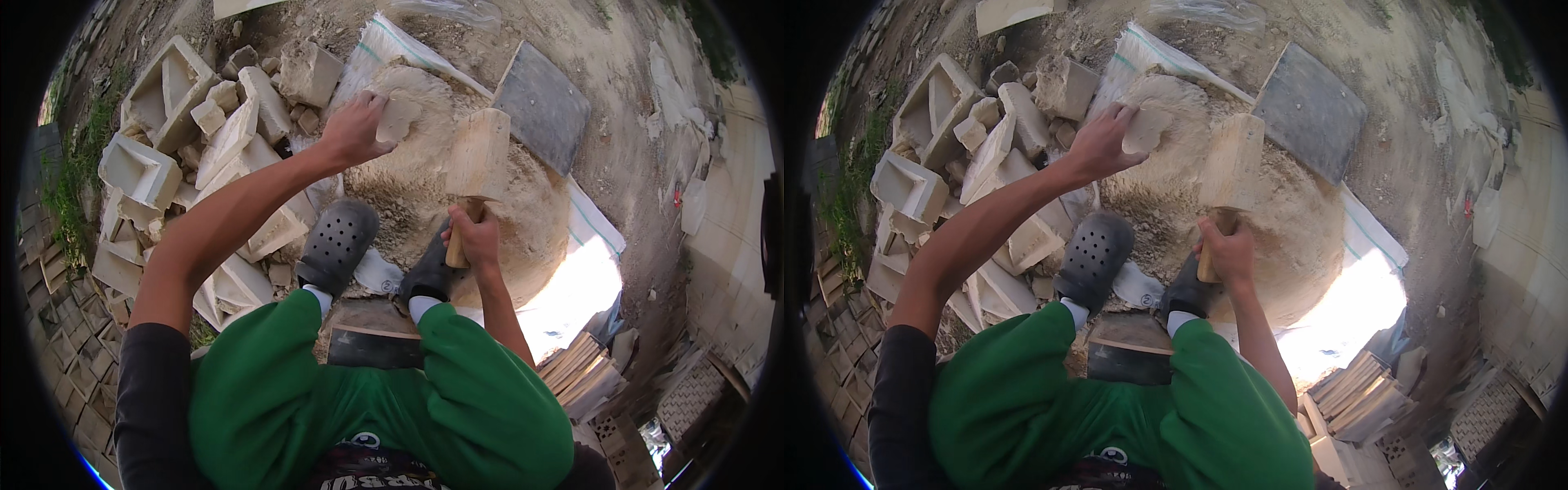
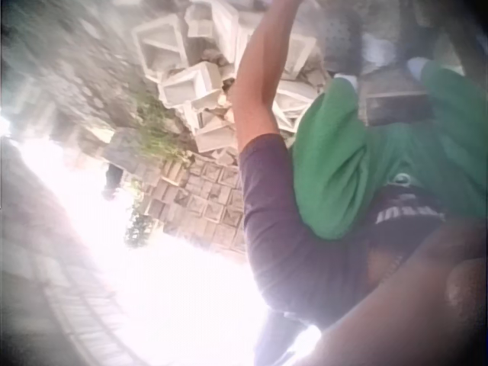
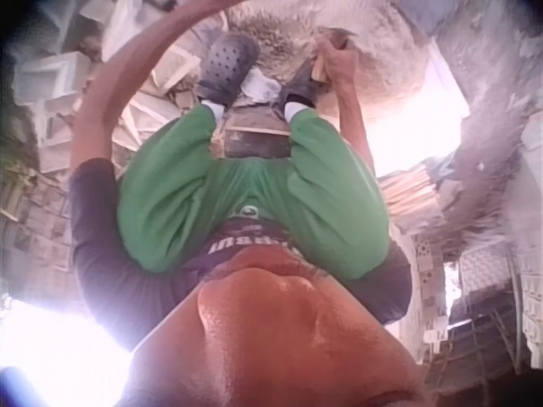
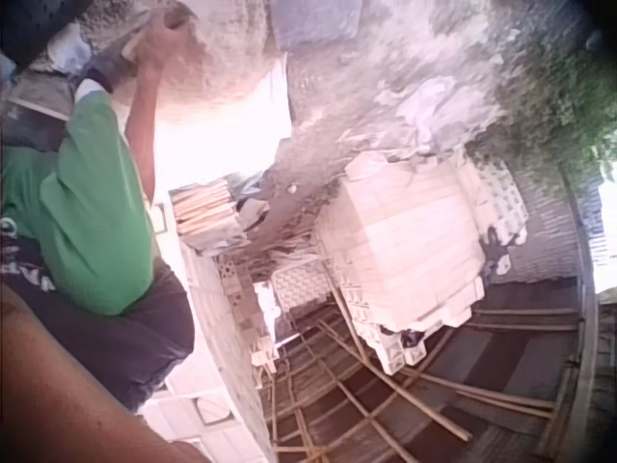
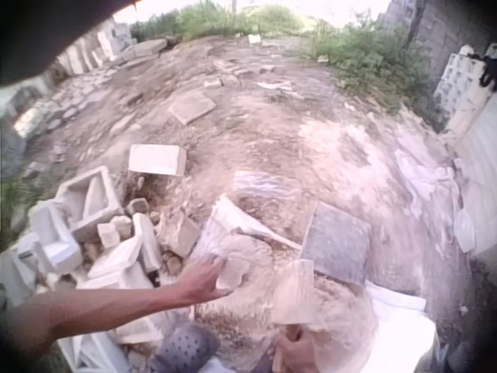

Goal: The person repeatedly picks up small stone fragments and strikes them with a wooden mallet on a pile of sand to break them into smaller pieces. The person occasionally moves broken pieces aside and continues the process.

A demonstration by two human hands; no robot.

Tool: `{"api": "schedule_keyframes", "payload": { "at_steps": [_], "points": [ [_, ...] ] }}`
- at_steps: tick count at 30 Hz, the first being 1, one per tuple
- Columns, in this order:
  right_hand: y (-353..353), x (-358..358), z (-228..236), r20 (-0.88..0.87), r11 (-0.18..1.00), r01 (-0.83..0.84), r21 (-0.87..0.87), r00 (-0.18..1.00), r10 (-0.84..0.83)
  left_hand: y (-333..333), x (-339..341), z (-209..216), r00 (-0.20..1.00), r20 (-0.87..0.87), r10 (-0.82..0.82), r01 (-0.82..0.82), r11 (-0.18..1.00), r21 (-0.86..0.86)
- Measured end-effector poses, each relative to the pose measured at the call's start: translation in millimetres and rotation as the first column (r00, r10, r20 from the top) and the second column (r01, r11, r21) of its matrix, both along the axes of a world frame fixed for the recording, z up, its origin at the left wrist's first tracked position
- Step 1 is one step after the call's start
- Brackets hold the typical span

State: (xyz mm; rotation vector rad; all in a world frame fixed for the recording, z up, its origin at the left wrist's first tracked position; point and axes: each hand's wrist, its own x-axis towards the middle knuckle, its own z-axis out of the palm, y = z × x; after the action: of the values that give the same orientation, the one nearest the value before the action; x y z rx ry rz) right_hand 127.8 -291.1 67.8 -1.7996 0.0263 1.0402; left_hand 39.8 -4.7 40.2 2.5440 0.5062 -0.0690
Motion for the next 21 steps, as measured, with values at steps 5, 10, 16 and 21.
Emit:
{"api": "schedule_keyframes", "payload": {
  "at_steps": [5,10,16,21],
  "points": [
    [3,-5,-4,0.092,0.991,-0.129,-0.024,0.987,0.131,4,2,-2,0.989,-0.083,-0.124,0.125,0.992,0.011],
    [35,6,27,0.145,0.961,-0.268,-0.073,0.950,0.276,-5,-12,-8,0.991,0.118,0.069,-0.051,0.987,-0.149],
    [46,11,45,0.450,0.918,-0.358,0.171,0.857,0.251,-5,-21,-23,0.934,0.109,0.340,-0.305,0.918,-0.254],
    [40,4,-5,0.483,0.925,-0.368,0.099,0.830,0.279,0,-16,-24,0.936,0.047,0.349,-0.310,0.880,-0.360]
  ]
}}
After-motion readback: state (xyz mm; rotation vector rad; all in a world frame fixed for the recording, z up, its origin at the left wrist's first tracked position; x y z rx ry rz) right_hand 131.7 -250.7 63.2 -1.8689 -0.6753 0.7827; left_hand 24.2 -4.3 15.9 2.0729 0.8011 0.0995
